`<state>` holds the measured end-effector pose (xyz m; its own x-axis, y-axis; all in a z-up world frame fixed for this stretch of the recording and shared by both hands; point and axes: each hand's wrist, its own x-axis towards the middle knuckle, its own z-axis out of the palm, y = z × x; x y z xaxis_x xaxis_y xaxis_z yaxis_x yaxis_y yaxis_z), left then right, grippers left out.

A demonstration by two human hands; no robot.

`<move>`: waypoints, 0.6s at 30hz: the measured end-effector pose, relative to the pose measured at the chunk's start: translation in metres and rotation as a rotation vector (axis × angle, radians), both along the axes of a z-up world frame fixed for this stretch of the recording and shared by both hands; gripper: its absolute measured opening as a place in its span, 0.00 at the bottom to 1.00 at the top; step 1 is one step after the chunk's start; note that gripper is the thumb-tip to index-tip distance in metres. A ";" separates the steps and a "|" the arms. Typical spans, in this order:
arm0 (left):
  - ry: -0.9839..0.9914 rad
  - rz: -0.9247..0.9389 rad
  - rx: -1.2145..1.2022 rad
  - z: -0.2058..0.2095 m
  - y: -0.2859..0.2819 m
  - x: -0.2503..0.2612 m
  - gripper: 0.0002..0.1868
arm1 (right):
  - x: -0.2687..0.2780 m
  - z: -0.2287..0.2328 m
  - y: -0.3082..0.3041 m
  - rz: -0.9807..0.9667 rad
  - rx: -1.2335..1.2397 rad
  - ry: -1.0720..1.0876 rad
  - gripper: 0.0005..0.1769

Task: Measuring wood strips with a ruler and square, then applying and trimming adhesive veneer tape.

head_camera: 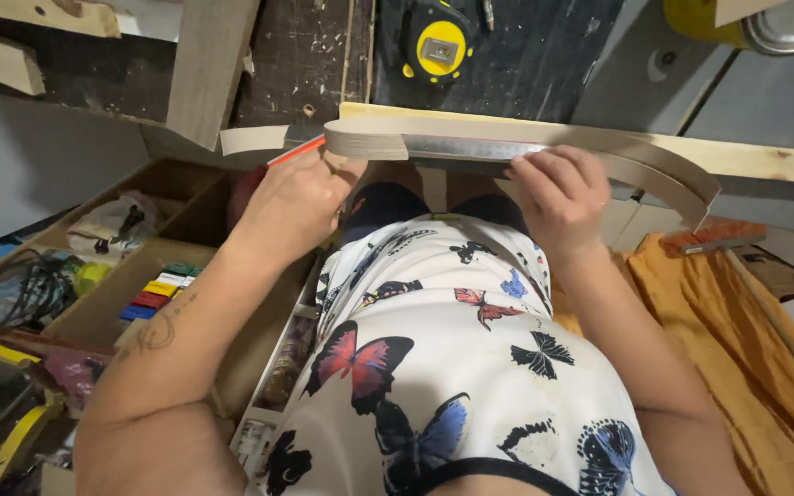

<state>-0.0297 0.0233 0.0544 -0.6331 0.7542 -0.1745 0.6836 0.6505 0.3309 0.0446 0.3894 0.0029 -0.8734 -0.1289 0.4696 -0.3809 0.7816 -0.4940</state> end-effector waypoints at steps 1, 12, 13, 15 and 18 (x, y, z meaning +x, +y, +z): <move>0.000 0.001 0.002 -0.001 0.000 0.000 0.08 | 0.000 0.001 -0.004 0.001 0.002 0.000 0.05; -0.076 0.023 -0.051 0.008 0.009 -0.009 0.04 | 0.017 0.001 0.003 -0.170 -0.001 0.053 0.08; -0.077 0.021 -0.046 0.011 0.011 -0.010 0.04 | 0.017 0.002 0.003 -0.172 0.004 0.052 0.08; -0.097 0.021 -0.079 0.018 0.015 -0.014 0.06 | 0.017 0.004 0.002 -0.176 0.009 0.058 0.09; -0.125 0.028 -0.092 0.019 0.015 -0.016 0.06 | 0.019 0.009 -0.007 -0.146 0.037 0.072 0.08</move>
<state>-0.0454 0.0385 0.0738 -0.6227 0.7136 -0.3211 0.6220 0.7003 0.3503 0.0638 0.3826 0.0121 -0.8485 -0.0208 0.5287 -0.2949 0.8483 -0.4399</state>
